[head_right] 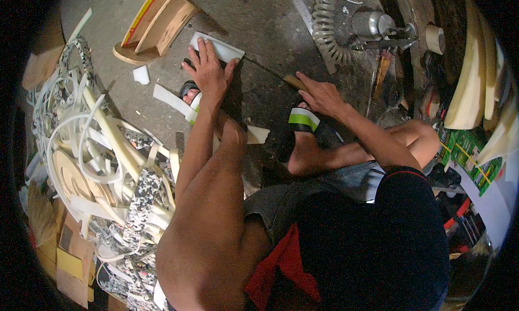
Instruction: The person cuts a white strip with a knife, places it inside a small wooden box, applies glue with a spray gun, then fits a patterned sheet into the box and trims the edges with a knife.
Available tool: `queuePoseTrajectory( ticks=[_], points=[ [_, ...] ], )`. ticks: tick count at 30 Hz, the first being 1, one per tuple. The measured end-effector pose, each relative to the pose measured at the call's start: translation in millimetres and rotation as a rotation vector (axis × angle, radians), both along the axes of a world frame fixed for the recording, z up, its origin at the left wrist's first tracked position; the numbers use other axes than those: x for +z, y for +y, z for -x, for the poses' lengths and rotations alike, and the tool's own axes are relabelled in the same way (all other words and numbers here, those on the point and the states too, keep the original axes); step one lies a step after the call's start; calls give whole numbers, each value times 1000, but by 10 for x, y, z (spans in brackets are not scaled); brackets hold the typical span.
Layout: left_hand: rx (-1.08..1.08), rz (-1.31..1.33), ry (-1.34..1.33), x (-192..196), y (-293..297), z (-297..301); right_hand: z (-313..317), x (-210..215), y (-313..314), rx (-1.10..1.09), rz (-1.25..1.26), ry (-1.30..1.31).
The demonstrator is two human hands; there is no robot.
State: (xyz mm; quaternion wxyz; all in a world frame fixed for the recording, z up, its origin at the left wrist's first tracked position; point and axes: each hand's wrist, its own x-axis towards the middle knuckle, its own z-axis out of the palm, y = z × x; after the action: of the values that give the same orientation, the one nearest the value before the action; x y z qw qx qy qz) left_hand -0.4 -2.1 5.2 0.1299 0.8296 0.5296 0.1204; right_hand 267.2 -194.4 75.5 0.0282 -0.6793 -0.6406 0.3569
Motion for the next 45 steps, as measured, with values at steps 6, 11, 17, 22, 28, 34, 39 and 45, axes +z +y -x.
queuePoseTrajectory(
  ticks=[6, 11, 17, 22, 28, 34, 39, 45],
  points=[
    [14, 30, 19, -16, -6, -18, 67, -178, 230, 65, -21, -53],
    [21, 24, 61, -45, -25, -40, 29, -179, 171, 101, 8, -53],
    [25, 23, 56, -62, -23, -39, -145, -14, -101, 115, 160, -153],
    [22, 1, 65, -73, -21, -35, -136, -12, -105, 90, 88, -107],
    [24, -16, 71, -42, -11, -34, -125, -35, -56, 72, 200, -151],
    [32, 10, 36, -1, -2, -33, -704, 74, -571, 177, 366, -279],
    [114, -25, -93, 6, 155, 88, -1345, 118, -705, 255, 630, -462],
    [259, 116, -88, 85, 371, 178, -611, 331, 232, 8, 277, -353]
  ],
)
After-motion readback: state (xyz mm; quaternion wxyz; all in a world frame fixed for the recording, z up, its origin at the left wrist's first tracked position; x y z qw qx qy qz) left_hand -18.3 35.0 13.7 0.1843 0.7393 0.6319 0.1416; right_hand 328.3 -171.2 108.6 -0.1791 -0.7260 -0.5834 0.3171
